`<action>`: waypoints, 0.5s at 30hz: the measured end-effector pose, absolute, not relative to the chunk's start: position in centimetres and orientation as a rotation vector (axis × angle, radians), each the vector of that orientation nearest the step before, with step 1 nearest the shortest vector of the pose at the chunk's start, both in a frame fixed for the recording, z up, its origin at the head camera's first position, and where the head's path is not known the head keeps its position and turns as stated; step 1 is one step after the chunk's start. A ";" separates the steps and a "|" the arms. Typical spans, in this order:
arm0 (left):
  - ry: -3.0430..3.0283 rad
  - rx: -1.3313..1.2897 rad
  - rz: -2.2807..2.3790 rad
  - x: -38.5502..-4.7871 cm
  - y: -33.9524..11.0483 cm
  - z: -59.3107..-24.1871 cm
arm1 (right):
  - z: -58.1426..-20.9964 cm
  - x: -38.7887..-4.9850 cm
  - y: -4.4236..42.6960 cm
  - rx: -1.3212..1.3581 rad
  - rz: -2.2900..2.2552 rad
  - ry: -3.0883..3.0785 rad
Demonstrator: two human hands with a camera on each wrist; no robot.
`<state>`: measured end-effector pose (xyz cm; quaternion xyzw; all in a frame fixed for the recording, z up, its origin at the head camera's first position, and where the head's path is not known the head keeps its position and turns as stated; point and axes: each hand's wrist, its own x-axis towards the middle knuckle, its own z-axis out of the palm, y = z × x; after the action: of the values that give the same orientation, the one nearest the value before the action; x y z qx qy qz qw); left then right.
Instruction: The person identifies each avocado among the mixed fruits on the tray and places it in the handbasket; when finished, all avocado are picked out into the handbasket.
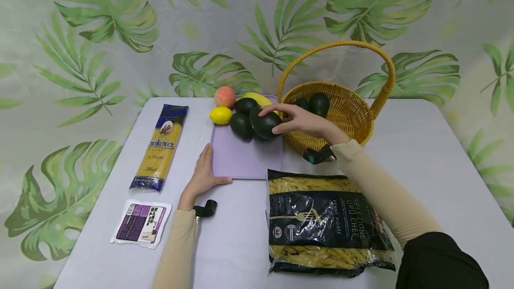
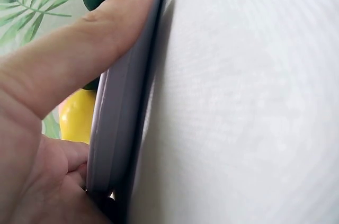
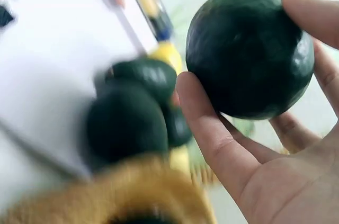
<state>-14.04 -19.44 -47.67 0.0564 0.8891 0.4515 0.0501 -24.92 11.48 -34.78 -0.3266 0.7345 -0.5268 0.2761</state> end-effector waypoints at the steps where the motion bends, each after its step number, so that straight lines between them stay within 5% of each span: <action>1: 2.707 0.182 1.390 -14.0 -19.5 -47.6 | -34.6 -25.0 12.5 -0.854 -1.446 1.968; 15: 2.691 0.112 1.271 -14.4 -19.3 -47.2 | -35.3 -26.0 24.0 -0.460 -1.685 2.152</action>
<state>-14.39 -19.30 -47.21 0.0376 0.9005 0.4254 0.0815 -25.97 24.00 -35.29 -0.1631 0.7632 -0.5976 0.1839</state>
